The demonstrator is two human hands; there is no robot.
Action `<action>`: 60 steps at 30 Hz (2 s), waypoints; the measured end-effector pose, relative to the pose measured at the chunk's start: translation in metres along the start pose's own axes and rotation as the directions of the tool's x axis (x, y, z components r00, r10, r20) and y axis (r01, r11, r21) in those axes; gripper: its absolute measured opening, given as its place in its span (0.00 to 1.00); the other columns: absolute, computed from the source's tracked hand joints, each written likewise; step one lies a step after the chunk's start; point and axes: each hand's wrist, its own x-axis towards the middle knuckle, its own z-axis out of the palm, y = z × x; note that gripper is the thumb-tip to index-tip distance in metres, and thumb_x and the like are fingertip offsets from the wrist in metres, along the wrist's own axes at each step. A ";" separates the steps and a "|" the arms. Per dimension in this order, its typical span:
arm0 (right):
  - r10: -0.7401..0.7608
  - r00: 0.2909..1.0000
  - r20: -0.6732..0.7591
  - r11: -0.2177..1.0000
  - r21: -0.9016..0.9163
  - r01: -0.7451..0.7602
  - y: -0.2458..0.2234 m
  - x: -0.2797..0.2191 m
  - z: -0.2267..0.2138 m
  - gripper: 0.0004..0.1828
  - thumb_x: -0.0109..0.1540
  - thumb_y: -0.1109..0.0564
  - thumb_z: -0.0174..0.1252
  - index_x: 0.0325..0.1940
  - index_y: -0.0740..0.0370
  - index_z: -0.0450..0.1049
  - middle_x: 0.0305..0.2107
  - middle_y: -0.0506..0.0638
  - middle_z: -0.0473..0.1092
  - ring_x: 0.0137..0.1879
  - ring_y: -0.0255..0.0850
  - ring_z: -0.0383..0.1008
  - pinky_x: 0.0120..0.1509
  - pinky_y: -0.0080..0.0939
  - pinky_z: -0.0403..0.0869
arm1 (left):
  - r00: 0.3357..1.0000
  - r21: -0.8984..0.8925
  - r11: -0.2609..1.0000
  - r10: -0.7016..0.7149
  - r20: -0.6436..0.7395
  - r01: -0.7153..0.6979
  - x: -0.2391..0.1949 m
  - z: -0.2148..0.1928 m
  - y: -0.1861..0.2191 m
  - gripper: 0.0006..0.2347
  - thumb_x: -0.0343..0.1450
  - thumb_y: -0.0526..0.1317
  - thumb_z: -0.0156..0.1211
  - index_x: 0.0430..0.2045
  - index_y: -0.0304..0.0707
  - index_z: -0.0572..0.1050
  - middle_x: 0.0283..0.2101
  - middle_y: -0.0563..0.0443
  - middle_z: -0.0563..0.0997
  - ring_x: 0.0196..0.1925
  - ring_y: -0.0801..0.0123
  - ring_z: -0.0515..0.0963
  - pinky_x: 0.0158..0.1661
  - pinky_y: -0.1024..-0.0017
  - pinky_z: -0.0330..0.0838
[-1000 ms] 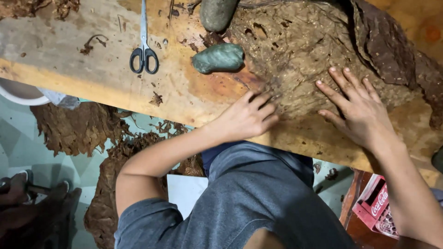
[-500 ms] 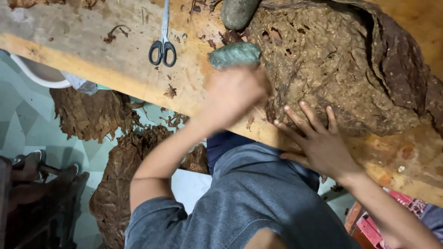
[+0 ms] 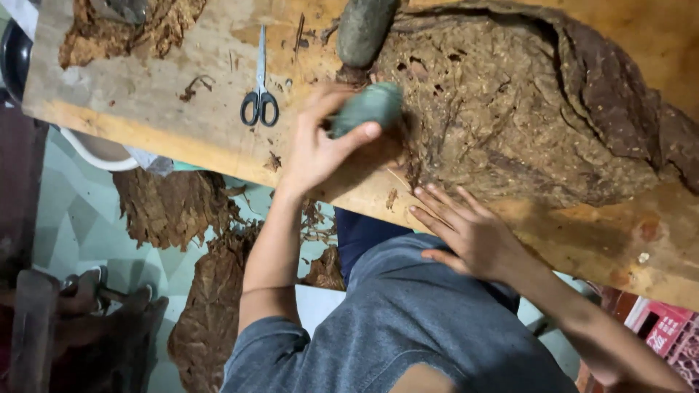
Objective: Spreading, smoothing, and removing stems from tobacco leaves on a wooden table using hands and stones as weights.
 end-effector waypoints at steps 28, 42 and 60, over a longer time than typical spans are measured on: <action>0.188 0.933 -0.308 0.977 -0.036 -0.209 0.013 -0.061 -0.014 0.08 0.66 0.45 0.57 0.47 0.41 0.80 0.37 0.47 0.72 0.52 0.51 0.74 0.48 0.47 0.65 | 0.827 0.333 0.914 0.004 0.562 -0.231 -0.052 0.078 0.089 0.26 0.66 0.60 0.65 0.57 0.57 0.71 0.56 0.43 0.63 0.56 0.39 0.68 0.44 0.29 0.68; 0.453 0.890 -0.052 0.839 0.362 -0.406 0.054 -0.027 -0.102 0.21 0.66 0.51 0.54 0.61 0.60 0.74 0.54 0.58 0.74 0.56 0.49 0.75 0.67 0.49 0.74 | 0.566 0.132 0.877 0.176 0.806 -0.461 0.008 0.052 0.105 0.32 0.68 0.64 0.40 0.49 0.34 0.77 0.45 0.39 0.80 0.54 0.45 0.78 0.53 0.49 0.77; 0.283 0.958 -0.053 0.549 -0.810 -0.207 0.146 -0.039 -0.080 0.36 0.67 0.36 0.41 0.78 0.47 0.54 0.77 0.48 0.52 0.81 0.41 0.51 0.79 0.55 0.59 | 0.455 -0.487 0.762 0.647 0.612 -0.427 0.296 0.226 0.043 0.03 0.71 0.38 0.68 0.31 0.39 0.84 0.32 0.63 0.85 0.34 0.85 0.77 0.36 0.78 0.72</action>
